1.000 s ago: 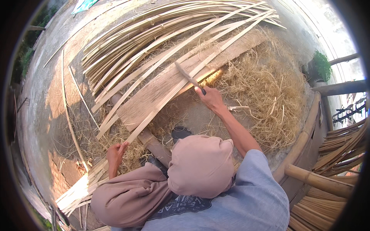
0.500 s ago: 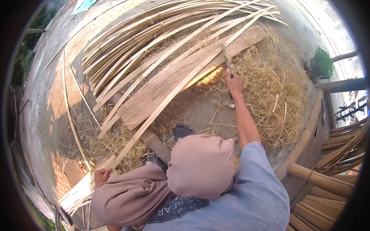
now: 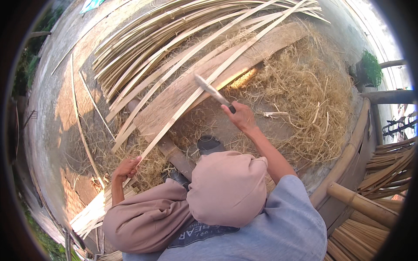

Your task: The person sits on the ground and uses a knife to split long bamboo strips into thinner slats. They repeatedly position each strip on a wooden board and strike it with the knife to separate the layers, then place the finished slats aside.

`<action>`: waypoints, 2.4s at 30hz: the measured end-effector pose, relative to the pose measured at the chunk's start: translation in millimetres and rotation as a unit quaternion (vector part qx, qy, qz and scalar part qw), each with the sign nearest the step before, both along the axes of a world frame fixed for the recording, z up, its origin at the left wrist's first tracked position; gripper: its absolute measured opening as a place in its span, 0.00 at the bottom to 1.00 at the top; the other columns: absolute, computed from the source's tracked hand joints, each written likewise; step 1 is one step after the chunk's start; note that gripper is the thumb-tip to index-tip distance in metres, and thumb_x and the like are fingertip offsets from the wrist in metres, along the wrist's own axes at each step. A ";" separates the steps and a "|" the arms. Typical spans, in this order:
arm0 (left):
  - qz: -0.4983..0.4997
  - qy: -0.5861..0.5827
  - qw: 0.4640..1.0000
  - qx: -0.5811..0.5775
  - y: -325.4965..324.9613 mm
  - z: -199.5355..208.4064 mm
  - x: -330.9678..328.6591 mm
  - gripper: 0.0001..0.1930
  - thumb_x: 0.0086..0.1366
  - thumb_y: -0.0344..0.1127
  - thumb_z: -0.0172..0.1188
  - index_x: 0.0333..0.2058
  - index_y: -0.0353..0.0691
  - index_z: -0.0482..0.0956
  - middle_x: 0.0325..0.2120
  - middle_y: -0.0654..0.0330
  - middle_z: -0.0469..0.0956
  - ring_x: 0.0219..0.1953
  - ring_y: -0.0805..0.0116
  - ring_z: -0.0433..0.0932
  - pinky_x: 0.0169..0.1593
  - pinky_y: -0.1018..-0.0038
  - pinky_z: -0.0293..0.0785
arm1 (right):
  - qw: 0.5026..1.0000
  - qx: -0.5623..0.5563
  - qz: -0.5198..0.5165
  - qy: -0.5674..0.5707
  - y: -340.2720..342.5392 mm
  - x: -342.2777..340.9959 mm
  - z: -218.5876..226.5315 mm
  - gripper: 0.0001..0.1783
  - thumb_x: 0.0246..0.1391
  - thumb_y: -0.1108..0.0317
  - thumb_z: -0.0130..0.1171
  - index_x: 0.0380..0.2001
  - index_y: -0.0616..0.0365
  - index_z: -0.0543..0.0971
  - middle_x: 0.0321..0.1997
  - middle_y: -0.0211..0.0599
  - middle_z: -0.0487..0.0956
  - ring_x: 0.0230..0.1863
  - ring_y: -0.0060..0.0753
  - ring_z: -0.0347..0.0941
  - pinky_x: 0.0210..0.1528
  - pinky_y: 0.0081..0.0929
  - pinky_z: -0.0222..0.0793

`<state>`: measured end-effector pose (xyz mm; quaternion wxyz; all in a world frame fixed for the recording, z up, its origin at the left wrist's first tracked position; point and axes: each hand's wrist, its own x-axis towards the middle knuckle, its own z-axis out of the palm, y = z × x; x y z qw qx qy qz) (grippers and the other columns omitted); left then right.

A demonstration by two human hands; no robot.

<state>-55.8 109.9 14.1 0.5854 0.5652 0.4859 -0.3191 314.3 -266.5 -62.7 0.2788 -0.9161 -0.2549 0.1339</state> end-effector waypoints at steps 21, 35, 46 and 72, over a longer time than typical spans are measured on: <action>-0.012 -0.072 0.838 0.541 -104.5 -15.8 -65.1 0.26 0.64 0.58 0.70 0.20 0.40 0.79 0.11 0.57 0.68 0.14 0.62 0.67 0.23 0.60 0.60 | 0.992 -0.009 0.126 0.022 20.2 0.0 18.8 0.36 0.66 0.34 0.53 0.25 0.61 0.75 0.19 0.48 0.75 0.24 0.50 0.75 0.30 0.48 0.69; 0.001 -0.081 0.869 0.488 -78.5 -52.1 -157.8 0.28 0.64 0.59 0.69 0.19 0.39 0.77 0.11 0.54 0.70 0.14 0.60 0.64 0.22 0.62 0.59 | 0.994 -0.045 0.068 -0.078 -15.6 78.4 9.6 0.36 0.67 0.34 0.50 0.27 0.61 0.76 0.21 0.49 0.77 0.24 0.52 0.76 0.31 0.49 0.70; -0.096 -0.258 0.877 0.393 -99.5 -14.9 97.0 0.29 0.71 0.60 0.60 0.25 0.36 0.80 0.15 0.57 0.74 0.19 0.68 0.74 0.25 0.69 0.67 | 0.993 -0.055 -0.056 -0.091 5.6 92.8 14.6 0.40 0.65 0.32 0.51 0.25 0.64 0.79 0.21 0.55 0.78 0.29 0.56 0.80 0.35 0.49 0.72; -0.004 -0.225 0.941 0.254 -116.1 -60.0 71.0 0.32 0.71 0.62 0.57 0.19 0.38 0.75 0.12 0.69 0.65 0.18 0.78 0.65 0.25 0.74 0.58 | 0.987 0.017 0.159 -0.019 25.8 -46.0 4.3 0.34 0.66 0.37 0.56 0.26 0.62 0.76 0.18 0.46 0.76 0.20 0.50 0.72 0.27 0.47 0.67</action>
